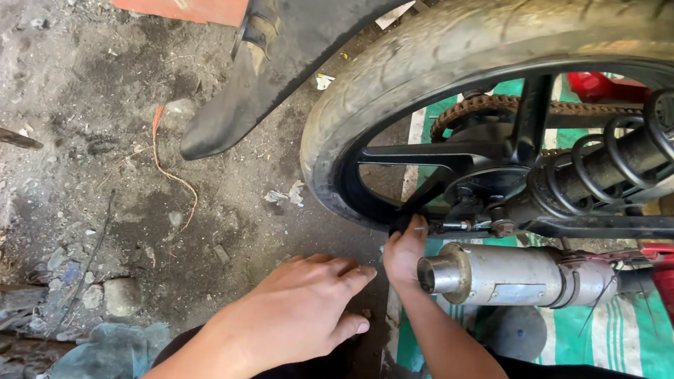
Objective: The person uses a black cloth to wipe the rear tire, wheel spokes, chain, and exhaust pipe of a motorcycle. They clean the tire tread and sidewall, then move to the chain and sprocket area, and finally wipe the exhaust pipe.
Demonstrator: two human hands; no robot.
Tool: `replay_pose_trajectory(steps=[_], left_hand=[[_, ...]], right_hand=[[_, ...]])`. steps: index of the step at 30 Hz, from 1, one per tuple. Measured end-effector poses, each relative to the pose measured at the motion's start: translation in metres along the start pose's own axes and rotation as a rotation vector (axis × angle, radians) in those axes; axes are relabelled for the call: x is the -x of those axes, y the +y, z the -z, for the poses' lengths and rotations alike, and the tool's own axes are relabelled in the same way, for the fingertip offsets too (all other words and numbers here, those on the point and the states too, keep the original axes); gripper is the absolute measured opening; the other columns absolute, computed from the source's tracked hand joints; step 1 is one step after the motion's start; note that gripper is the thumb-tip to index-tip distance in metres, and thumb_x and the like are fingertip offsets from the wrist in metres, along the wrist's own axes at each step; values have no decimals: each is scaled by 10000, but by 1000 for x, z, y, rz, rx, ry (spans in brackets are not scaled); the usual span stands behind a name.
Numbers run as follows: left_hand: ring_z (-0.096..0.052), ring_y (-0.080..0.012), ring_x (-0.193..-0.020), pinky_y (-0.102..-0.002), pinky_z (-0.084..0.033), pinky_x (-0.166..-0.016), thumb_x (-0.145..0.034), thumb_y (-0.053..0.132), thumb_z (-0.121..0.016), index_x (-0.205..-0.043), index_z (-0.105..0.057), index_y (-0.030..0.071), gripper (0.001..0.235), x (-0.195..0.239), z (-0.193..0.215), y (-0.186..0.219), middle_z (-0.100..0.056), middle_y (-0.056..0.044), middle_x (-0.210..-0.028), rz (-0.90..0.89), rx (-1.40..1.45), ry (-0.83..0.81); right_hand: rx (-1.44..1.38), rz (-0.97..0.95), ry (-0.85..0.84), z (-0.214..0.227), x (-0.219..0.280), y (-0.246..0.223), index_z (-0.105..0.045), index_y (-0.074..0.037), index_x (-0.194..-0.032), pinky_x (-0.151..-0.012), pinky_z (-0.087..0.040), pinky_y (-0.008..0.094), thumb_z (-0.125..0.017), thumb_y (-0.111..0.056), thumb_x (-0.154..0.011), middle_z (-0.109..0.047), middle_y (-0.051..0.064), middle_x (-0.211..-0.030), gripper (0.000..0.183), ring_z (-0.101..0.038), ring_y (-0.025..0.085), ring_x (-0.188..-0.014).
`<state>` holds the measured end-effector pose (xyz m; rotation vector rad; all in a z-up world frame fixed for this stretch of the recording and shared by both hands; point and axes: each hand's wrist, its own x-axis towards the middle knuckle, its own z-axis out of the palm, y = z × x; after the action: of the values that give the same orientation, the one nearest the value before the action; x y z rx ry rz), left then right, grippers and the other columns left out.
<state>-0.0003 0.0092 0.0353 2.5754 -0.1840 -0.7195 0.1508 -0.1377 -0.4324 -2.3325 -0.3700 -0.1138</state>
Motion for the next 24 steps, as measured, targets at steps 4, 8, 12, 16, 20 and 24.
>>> replay_pose_trajectory(steps=[4, 8, 12, 16, 20, 24], left_hand=[[-702, -486, -1127, -619, -543, -936, -1039, 430, -735, -1520, -619, 64, 616, 1, -3, -4, -724, -202, -1322, -65, -7, 63], [-693, -477, -1129, -635, -543, -922, -1050, 419, -734, -1560, -600, 74, 630, 6, 1, -1, -724, -194, -1321, -72, -2, 73], [-709, -483, -1124, -614, -561, -902, -1046, 420, -728, -1548, -596, 38, 645, 7, -6, -3, -721, -218, -1324, -101, -2, 98], [-676, -481, -1198, -637, -530, -962, -1072, 453, -702, -1597, -563, 53, 675, 12, -4, -1, -673, -209, -1449, -54, 6, 62], [-703, -489, -1104, -618, -548, -898, -1056, 439, -717, -1566, -589, 45, 657, 14, -1, -1, -703, -205, -1363, -76, -6, 100], [-710, -488, -1106, -610, -549, -914, -1048, 426, -735, -1559, -598, 27, 663, 12, -1, 1, -710, -215, -1360, -99, -8, 109]], right_hand=[[-213, -28, 57, 27, 4, -55, -592, 52, -1461, -1125, -487, 535, -541, -32, -934, -655, 305, -1398, 536, -633, 496, -1294], [-393, 158, 24, 47, -27, -106, -514, 56, -1526, -1302, -381, 531, -484, 33, -891, -544, 287, -1573, 636, -521, 487, -1491], [-110, 114, -301, 56, -56, -82, -549, -44, -1509, -1091, -513, 558, -580, -12, -815, -590, 176, -1586, 695, -621, 472, -1377], [524, -138, -534, 56, -65, -37, -576, -75, -1334, -683, -612, 658, -578, -121, -946, -557, 132, -1373, 391, -745, 472, -964], [765, -101, -205, -1, -70, 53, -668, -74, -1271, -718, -653, 584, -573, -226, -1035, -603, 118, -1317, 297, -733, 405, -1073], [463, -213, -545, 24, -64, 13, -441, -120, -1644, -1111, -520, 642, -632, -121, -940, -390, 110, -1753, 729, -373, 367, -1636]])
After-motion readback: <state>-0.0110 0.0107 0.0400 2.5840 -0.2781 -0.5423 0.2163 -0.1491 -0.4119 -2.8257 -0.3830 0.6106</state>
